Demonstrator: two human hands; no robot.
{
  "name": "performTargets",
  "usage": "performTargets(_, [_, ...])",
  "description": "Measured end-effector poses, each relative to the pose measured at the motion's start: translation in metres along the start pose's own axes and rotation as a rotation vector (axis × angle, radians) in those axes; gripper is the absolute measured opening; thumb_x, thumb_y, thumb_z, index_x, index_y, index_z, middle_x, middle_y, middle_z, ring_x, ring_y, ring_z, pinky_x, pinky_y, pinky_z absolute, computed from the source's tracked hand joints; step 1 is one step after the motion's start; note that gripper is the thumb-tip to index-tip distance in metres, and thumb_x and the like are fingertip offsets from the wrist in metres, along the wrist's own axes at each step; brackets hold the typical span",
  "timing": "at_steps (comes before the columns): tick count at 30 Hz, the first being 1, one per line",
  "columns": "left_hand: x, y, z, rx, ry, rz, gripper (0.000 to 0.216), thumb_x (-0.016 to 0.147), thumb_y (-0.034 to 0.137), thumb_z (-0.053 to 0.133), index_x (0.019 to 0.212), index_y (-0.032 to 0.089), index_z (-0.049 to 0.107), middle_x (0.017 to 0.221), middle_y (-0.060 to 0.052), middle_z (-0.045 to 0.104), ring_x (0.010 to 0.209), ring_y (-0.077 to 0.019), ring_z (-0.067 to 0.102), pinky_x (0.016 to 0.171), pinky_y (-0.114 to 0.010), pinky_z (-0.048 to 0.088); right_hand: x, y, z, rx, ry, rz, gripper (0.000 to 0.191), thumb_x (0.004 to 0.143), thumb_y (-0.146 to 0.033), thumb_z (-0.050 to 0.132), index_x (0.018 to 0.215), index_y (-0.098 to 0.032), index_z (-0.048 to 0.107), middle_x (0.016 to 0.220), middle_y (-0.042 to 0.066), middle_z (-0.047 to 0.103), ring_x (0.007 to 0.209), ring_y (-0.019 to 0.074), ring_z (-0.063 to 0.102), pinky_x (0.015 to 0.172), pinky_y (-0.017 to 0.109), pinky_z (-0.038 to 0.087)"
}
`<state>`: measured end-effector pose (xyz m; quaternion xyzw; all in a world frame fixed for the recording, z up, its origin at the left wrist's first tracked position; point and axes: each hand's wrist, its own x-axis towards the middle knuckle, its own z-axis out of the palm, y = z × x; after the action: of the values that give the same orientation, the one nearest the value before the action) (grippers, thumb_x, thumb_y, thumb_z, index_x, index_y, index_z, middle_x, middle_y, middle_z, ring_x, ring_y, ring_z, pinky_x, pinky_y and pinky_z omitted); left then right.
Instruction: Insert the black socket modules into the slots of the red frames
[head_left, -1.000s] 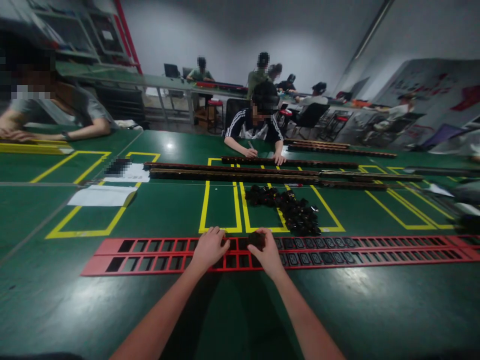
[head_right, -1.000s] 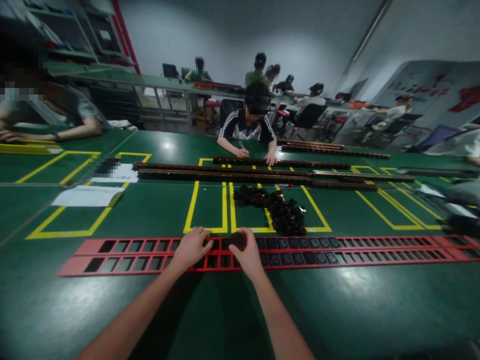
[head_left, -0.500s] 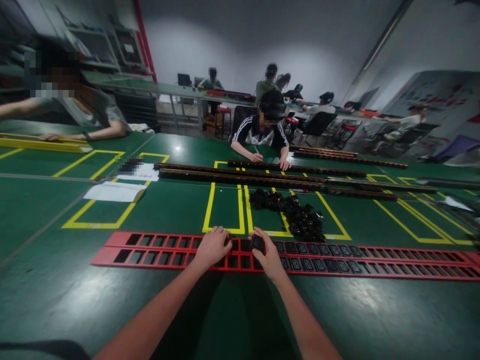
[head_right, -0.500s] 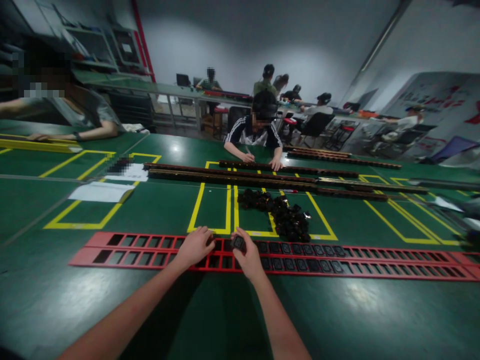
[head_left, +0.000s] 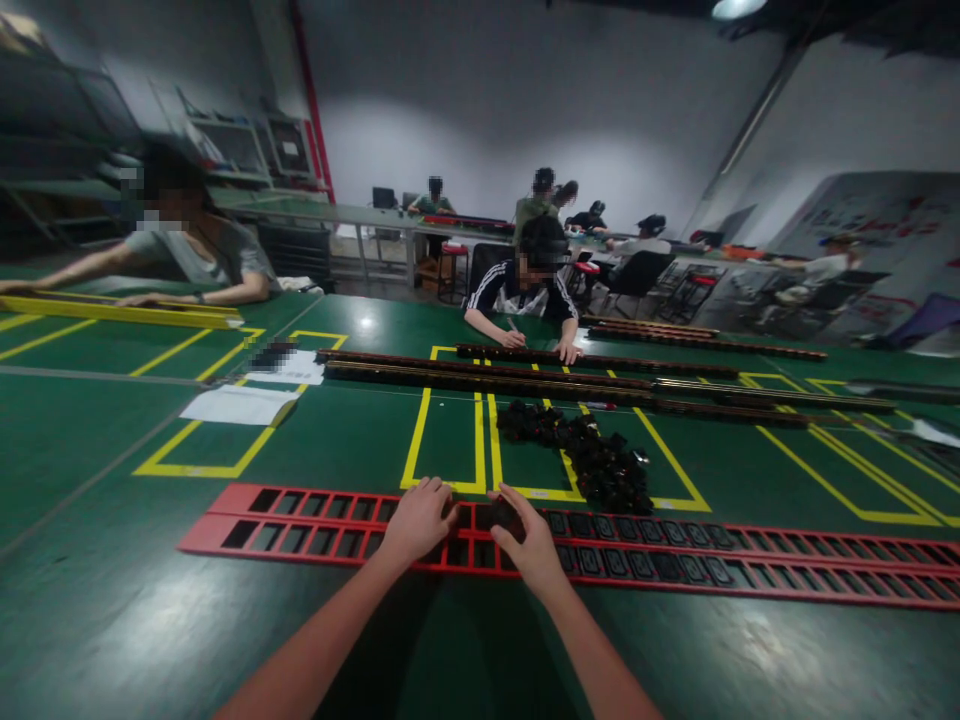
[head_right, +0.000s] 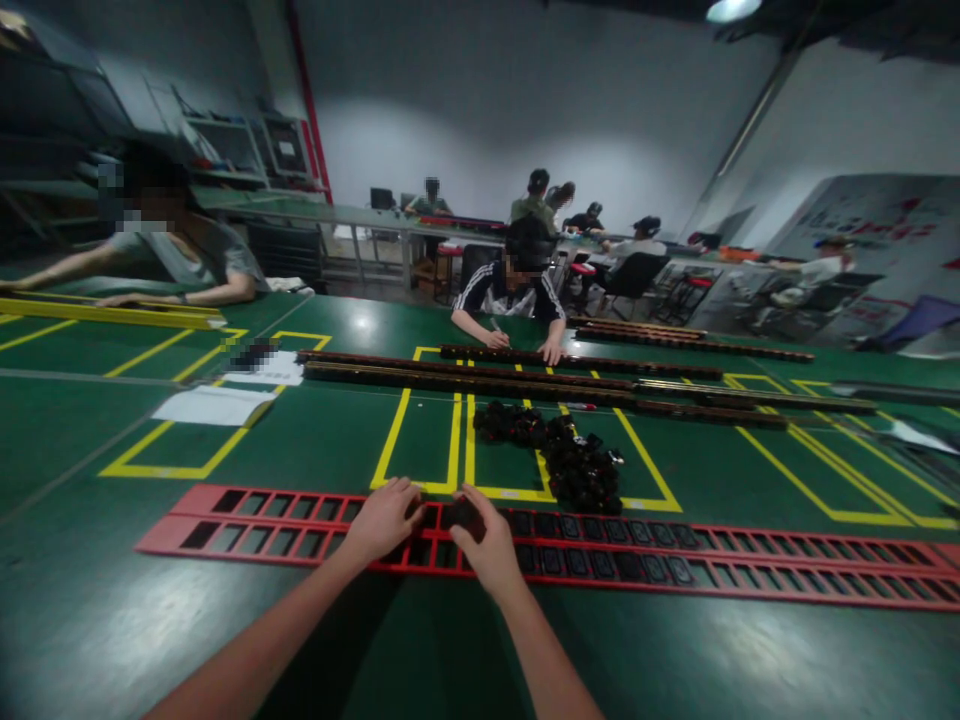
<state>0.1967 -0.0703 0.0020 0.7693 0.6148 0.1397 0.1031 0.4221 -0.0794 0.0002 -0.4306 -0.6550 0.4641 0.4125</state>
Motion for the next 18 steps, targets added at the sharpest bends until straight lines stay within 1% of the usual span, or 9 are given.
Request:
performTargets(3, [0.000,0.001,-0.001,-0.007,-0.002,0.001,0.016,0.095,0.030,0.049,0.090,0.020,0.061,0.098,-0.006,0.063,0.095,-0.0230,0.056,0.080,-0.036,0.040,0.000,0.006,-0.001,0.032,0.031,0.001,0.059,0.085,-0.032,0.067,0.141,-0.023,0.052,0.134,0.012,0.064,0.125,0.0274,0.060,0.112,0.049,0.044])
performTargets(6, [-0.001,0.002,-0.001,-0.011,-0.001,0.001,0.017,0.095,0.030,0.048,0.092,0.020,0.062,0.100,-0.006,0.063,0.096,-0.0235,0.056,0.082,-0.036,0.041,0.002,0.008,-0.002,0.021,0.005,-0.020,0.052,0.083,-0.027,0.065,0.134,-0.023,0.055,0.134,0.011,0.061,0.126,0.0271,0.059,0.111,0.048,0.045])
performTargets(9, [-0.001,0.002,-0.001,0.002,0.008,0.000,0.018,0.095,0.030,0.048,0.097,0.019,0.062,0.103,-0.007,0.063,0.099,-0.0243,0.056,0.085,-0.037,0.042,0.005,0.005,-0.003,-0.040,0.007,-0.110,0.041,0.079,-0.016,0.057,0.119,-0.025,0.058,0.136,0.010,0.057,0.132,0.0268,0.052,0.114,0.049,0.041])
performTargets(11, [-0.001,0.001,0.000,0.009,0.006,-0.003,0.019,0.096,0.031,0.048,0.098,0.020,0.062,0.104,-0.008,0.063,0.099,-0.0244,0.056,0.085,-0.037,0.042,0.006,0.003,-0.004,-0.084,-0.014,-0.157,0.040,0.075,-0.010,0.050,0.112,-0.025,0.059,0.135,0.009,0.055,0.135,0.0254,0.048,0.117,0.050,0.036])
performTargets(13, [-0.001,0.001,0.002,0.008,0.004,-0.011,0.019,0.096,0.032,0.048,0.097,0.020,0.062,0.103,-0.007,0.063,0.098,-0.0240,0.056,0.084,-0.037,0.042,0.005,-0.001,-0.004,-0.127,-0.070,-0.174,0.042,0.072,-0.008,0.047,0.109,-0.025,0.058,0.135,0.009,0.054,0.136,0.0252,0.046,0.117,0.050,0.034])
performTargets(15, [0.000,0.000,0.003,0.003,0.004,-0.013,0.018,0.096,0.034,0.049,0.095,0.020,0.061,0.102,-0.007,0.062,0.097,-0.0235,0.056,0.084,-0.036,0.041,0.003,-0.005,-0.003,-0.169,-0.116,-0.190,0.037,0.075,-0.011,0.051,0.109,-0.023,0.056,0.135,0.010,0.053,0.135,0.0266,0.046,0.115,0.050,0.036])
performTargets(17, [0.000,-0.001,0.005,0.007,0.009,-0.007,0.018,0.096,0.034,0.049,0.094,0.021,0.061,0.102,-0.007,0.062,0.097,-0.0234,0.056,0.084,-0.036,0.041,0.002,-0.009,-0.001,-0.210,-0.138,-0.210,0.025,0.082,-0.016,0.055,0.106,-0.023,0.056,0.131,0.011,0.054,0.130,0.0266,0.049,0.111,0.047,0.040])
performTargets(18, [0.000,-0.001,0.006,0.011,0.013,-0.002,0.018,0.096,0.034,0.049,0.094,0.021,0.061,0.102,-0.007,0.062,0.097,-0.0236,0.056,0.084,-0.036,0.041,0.000,-0.010,0.000,-0.232,-0.142,-0.221,0.017,0.086,-0.019,0.053,0.103,-0.023,0.056,0.128,0.011,0.055,0.127,0.0255,0.051,0.108,0.045,0.043])
